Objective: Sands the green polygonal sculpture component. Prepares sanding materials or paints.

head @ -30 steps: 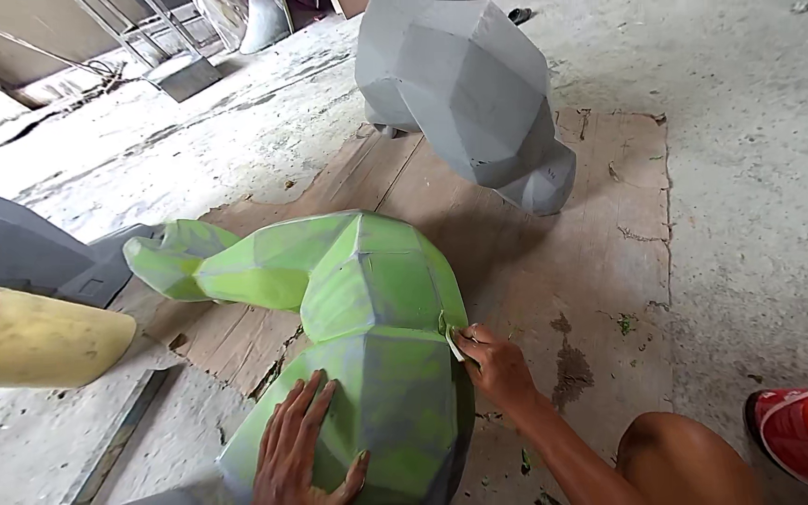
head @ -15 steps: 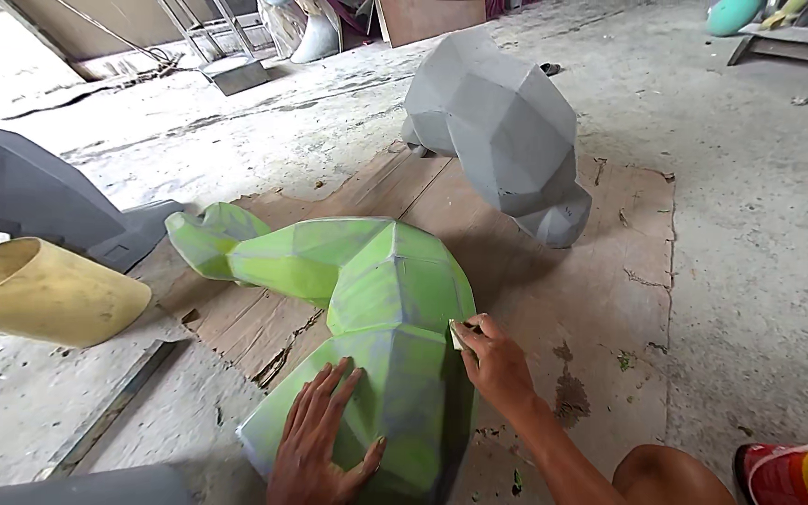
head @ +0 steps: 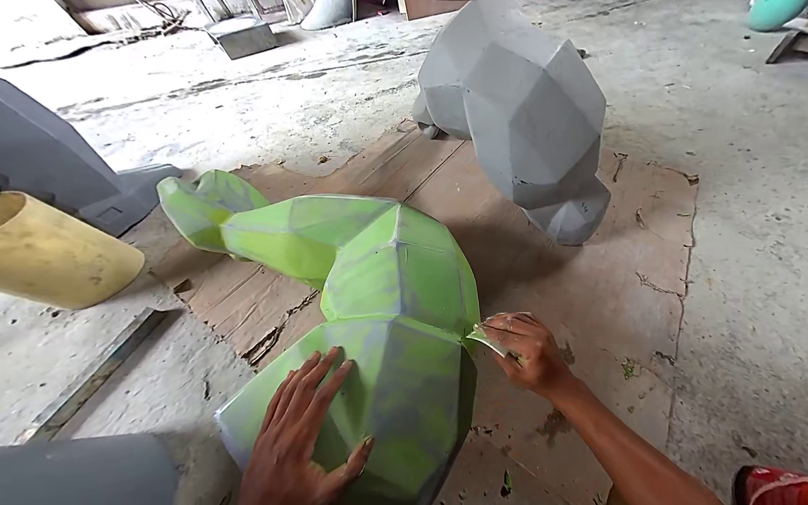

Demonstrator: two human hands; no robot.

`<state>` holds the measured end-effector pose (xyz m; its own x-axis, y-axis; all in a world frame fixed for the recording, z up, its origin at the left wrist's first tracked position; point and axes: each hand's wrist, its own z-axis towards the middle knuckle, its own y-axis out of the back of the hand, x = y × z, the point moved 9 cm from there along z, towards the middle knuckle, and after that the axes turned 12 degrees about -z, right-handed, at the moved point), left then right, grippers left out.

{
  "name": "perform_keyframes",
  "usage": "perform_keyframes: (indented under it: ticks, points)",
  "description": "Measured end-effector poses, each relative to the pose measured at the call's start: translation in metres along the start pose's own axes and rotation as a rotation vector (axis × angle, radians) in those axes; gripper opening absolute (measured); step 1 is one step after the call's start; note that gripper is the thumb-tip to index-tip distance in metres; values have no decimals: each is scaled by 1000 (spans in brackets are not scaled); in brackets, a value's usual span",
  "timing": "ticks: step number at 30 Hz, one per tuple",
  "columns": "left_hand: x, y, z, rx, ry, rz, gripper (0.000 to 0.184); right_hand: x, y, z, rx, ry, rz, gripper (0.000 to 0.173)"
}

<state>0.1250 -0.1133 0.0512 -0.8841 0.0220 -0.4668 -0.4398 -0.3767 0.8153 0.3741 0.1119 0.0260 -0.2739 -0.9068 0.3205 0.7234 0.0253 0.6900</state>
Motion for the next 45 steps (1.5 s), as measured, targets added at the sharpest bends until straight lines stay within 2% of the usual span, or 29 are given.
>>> perform_keyframes:
  ticks: [3, 9, 11, 13, 19, 23, 29, 36, 40, 42, 45]
  points:
    - [1, 0, 0, 6, 2, 4, 95, 7, -10, -7, 5, 198, -99, 26]
    - [-1, -1, 1, 6, 6, 39, 95, 0, -46, -28, 58, 301, -247, 27]
    - [-3, -3, -1, 18, 13, 68, 95, -2, -51, -36, 104, 357, -303, 22]
    - [-5, -2, -2, 15, 7, 65, 95, -4, -47, -37, 143, 425, -326, 20]
    - [-1, 1, 0, 51, 2, 43, 96, -2, -20, -16, 113, 543, -233, 34]
    - [-1, 2, 0, 86, 20, 56, 97, 6, -13, 2, 55, 518, -201, 33]
    - [-3, 1, 2, 109, 21, 66, 96, 4, -37, -4, 37, 544, -197, 31]
    - [0, -1, 0, 118, 6, 76, 95, -8, -50, -26, 84, 562, -209, 33]
    - [-2, -1, 1, 113, 3, 77, 95, -16, -53, -41, 174, 545, -227, 36]
    - [-1, -1, 1, 109, -1, 63, 96, -22, -49, -43, 208, 453, -189, 36]
    - [1, -2, -1, 107, -1, 55, 96, -32, -29, -26, 145, 157, -11, 38]
